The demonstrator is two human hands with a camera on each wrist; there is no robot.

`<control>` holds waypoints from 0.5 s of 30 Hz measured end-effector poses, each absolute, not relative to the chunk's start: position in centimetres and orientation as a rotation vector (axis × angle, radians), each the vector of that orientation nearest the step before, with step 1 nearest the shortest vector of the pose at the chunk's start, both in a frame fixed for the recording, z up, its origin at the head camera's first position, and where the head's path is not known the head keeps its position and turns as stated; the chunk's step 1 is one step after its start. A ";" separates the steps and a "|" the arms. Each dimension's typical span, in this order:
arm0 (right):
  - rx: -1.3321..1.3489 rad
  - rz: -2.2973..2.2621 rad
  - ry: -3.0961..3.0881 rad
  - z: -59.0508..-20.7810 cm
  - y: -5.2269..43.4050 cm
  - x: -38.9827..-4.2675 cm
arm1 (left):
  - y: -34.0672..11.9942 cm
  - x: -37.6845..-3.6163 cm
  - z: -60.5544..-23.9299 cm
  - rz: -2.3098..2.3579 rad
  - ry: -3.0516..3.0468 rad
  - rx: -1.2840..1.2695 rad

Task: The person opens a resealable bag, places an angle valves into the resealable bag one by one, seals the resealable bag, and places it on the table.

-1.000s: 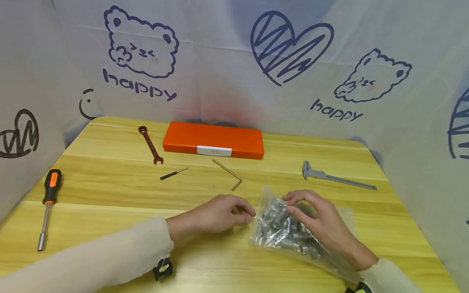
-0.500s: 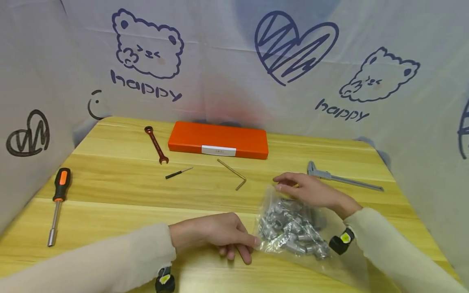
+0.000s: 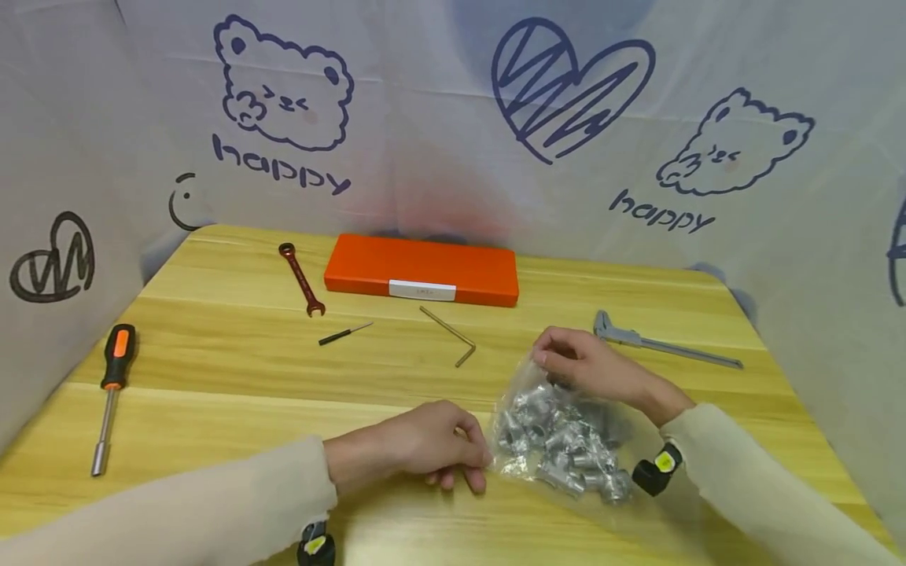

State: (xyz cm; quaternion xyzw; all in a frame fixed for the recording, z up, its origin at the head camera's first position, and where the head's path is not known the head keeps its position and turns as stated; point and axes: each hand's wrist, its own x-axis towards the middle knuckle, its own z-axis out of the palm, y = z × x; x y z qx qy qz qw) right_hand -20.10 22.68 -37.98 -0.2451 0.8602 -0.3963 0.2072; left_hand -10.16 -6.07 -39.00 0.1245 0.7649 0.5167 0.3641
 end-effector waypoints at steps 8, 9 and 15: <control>-0.638 -1.412 2.434 -33.8 25.0 -17.2 | -8.3 -10.8 -33.8 1.083 2.472 0.696; -0.630 -1.448 2.446 -33.2 25.3 -16.7 | -8.5 -10.8 -33.0 1.061 2.526 0.728; -0.615 -1.788 2.405 -30.7 27.0 -13.8 | -9.8 -10.6 -28.3 1.029 2.758 0.853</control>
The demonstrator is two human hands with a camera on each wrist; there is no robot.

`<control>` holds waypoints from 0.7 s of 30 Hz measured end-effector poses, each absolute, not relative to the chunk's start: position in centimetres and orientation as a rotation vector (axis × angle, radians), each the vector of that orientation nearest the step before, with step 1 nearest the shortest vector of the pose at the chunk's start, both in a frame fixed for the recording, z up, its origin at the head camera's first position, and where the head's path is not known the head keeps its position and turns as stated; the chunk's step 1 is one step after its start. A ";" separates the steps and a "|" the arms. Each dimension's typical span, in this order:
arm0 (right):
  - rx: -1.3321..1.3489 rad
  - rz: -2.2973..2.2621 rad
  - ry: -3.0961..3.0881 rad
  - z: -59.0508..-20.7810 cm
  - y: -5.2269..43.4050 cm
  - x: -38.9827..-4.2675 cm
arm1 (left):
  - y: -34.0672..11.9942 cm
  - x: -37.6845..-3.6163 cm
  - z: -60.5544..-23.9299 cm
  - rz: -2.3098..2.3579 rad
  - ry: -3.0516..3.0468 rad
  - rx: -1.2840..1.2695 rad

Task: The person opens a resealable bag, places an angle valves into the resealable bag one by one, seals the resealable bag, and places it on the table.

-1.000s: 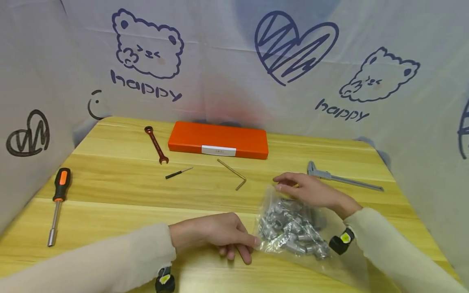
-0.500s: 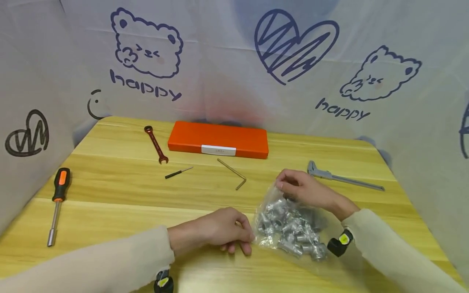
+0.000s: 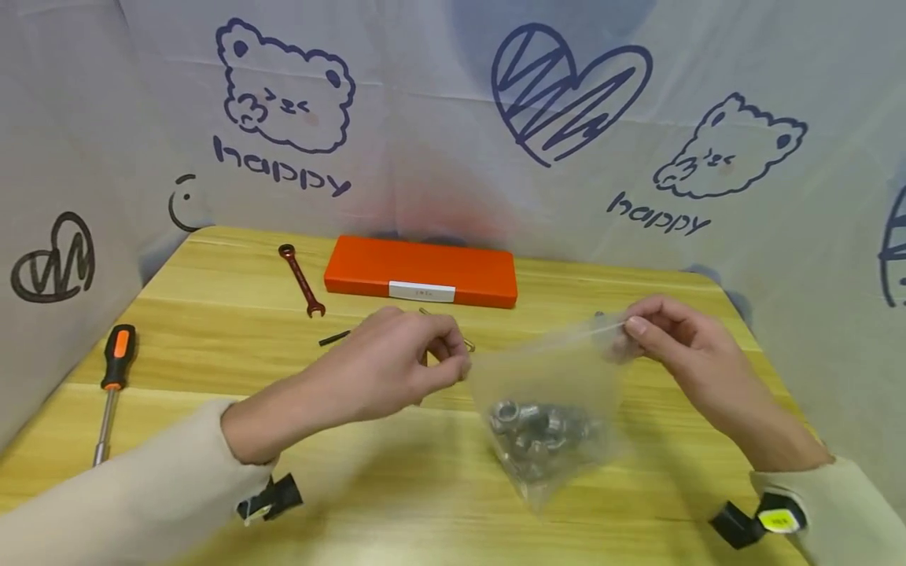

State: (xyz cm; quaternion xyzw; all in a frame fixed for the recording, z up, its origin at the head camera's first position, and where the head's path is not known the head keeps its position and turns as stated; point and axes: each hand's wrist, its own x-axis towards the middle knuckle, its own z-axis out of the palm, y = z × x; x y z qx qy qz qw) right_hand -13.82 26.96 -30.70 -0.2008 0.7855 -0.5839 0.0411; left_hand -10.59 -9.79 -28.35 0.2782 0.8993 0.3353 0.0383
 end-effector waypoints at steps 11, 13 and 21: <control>-0.857 -2.237 2.250 -31.0 27.1 -8.6 | -10.6 -8.5 -25.4 1.242 2.890 1.198; -0.829 -2.239 2.323 -31.3 26.6 -8.0 | -10.6 -8.5 -25.8 1.286 2.863 1.189; -0.644 -2.162 2.597 -31.9 25.4 -6.7 | -10.2 -9.0 -27.4 1.412 2.701 1.073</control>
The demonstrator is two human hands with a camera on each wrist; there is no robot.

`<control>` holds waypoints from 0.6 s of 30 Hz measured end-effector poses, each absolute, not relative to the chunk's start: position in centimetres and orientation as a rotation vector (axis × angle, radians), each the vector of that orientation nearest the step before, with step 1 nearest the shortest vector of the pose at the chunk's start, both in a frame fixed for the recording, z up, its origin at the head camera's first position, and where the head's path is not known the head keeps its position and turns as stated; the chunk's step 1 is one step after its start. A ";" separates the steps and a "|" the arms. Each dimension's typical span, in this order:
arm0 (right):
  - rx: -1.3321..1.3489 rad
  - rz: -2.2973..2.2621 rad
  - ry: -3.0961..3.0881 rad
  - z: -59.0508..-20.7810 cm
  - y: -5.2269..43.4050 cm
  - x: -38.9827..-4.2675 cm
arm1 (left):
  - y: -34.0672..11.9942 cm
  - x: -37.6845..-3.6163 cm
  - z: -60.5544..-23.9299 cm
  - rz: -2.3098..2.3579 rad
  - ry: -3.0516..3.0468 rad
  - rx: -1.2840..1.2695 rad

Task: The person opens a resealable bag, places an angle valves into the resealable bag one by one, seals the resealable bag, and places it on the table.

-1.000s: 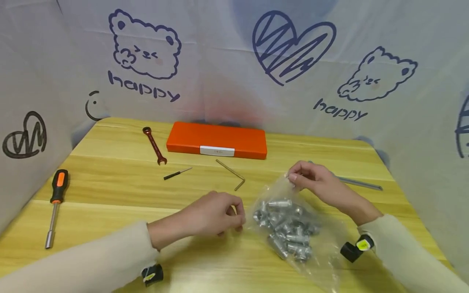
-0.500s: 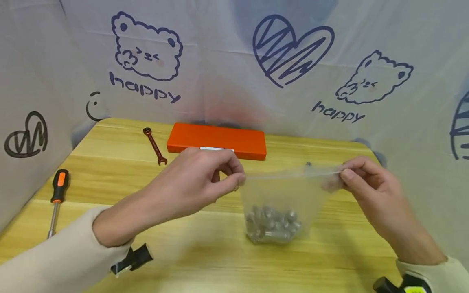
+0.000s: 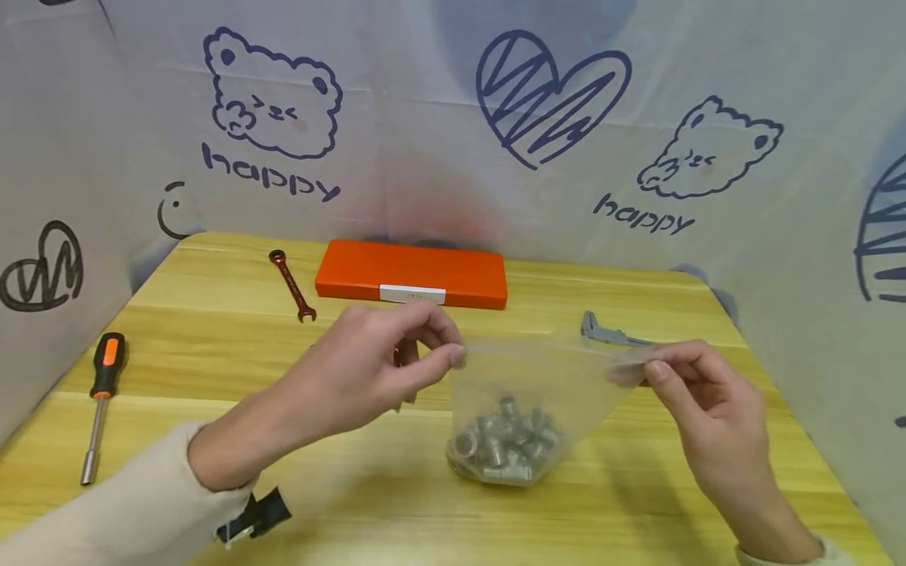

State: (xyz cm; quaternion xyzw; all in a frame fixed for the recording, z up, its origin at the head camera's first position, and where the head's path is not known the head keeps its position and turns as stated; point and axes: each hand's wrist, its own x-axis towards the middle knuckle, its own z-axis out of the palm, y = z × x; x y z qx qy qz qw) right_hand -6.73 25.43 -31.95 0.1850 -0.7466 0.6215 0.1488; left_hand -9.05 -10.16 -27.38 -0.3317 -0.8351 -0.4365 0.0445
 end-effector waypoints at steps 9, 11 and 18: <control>0.695 1.874 -1.791 -33.6 25.0 -7.1 | -9.2 -8.8 -28.8 -1.168 -2.282 -1.098; 0.742 1.882 -1.740 -34.1 24.8 -7.1 | -9.0 -8.9 -29.1 -1.183 -2.270 -1.095; 0.877 1.941 -1.675 -34.9 24.5 -7.2 | -8.2 -9.2 -29.8 -1.209 -2.291 -1.108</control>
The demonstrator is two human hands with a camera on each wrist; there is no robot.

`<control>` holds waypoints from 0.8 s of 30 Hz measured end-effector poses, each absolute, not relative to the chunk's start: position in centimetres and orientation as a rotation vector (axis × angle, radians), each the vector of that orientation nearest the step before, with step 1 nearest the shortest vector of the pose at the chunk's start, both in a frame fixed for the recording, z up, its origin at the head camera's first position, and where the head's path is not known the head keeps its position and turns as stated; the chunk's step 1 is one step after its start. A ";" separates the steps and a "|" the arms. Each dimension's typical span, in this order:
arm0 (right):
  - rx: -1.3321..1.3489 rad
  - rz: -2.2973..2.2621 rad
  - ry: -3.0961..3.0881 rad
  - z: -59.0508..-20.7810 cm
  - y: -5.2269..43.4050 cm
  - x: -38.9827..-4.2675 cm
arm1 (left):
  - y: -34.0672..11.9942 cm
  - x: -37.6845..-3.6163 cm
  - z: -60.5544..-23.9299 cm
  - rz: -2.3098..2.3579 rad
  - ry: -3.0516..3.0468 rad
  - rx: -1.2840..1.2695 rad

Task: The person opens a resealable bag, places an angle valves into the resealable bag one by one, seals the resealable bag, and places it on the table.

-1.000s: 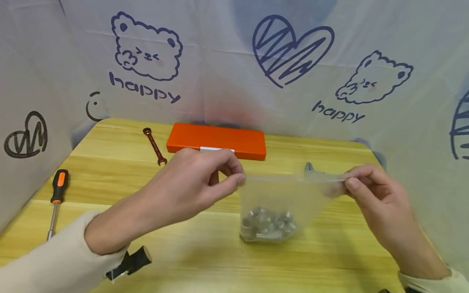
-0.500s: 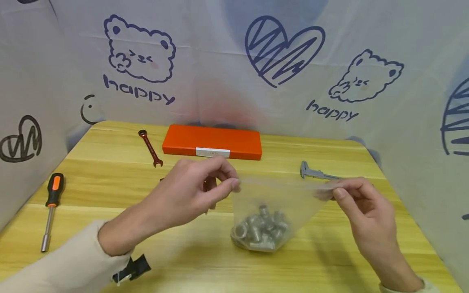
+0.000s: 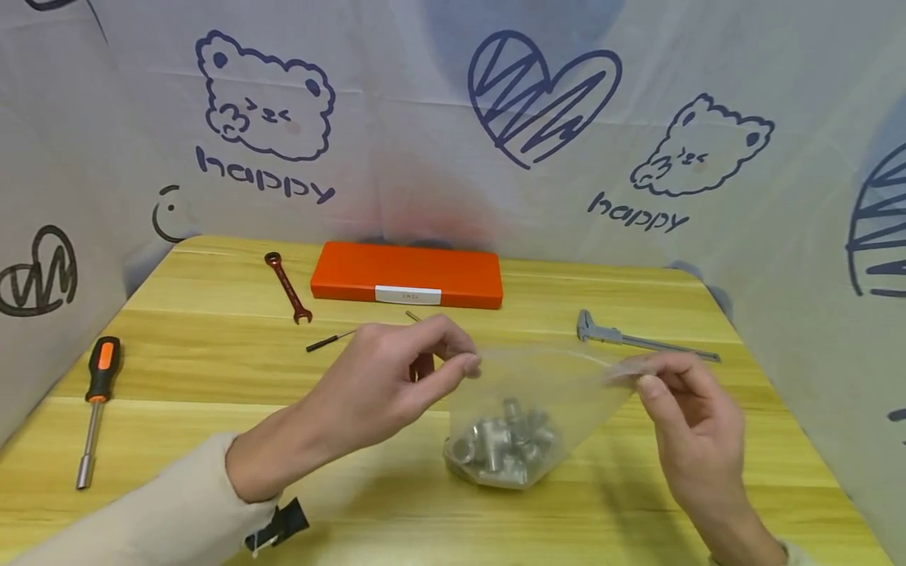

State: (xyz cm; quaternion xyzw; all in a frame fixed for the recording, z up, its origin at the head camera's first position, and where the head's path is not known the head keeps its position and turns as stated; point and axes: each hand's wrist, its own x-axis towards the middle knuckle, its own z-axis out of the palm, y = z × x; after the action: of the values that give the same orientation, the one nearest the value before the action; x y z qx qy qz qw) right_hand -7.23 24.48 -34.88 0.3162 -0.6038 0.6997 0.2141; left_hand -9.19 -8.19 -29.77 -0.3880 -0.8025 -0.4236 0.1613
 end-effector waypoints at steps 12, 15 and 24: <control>0.881 1.818 -1.831 -32.8 25.0 -7.3 | -7.7 -8.8 -29.7 -1.261 -2.221 -1.111; 0.917 1.423 -2.138 -29.2 24.3 -7.2 | -7.5 -8.8 -29.5 -1.258 -2.231 -1.128; 1.260 0.405 -2.472 -23.8 17.3 -9.0 | -7.7 -8.7 -29.2 -1.205 -2.235 -1.166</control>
State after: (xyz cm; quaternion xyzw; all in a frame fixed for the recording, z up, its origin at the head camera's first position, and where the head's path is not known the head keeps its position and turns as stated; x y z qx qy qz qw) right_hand -8.98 17.27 -23.77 0.4429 -0.8691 0.1425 0.1681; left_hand -8.70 -7.68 -29.22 -0.4109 -0.7879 -0.4249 0.1727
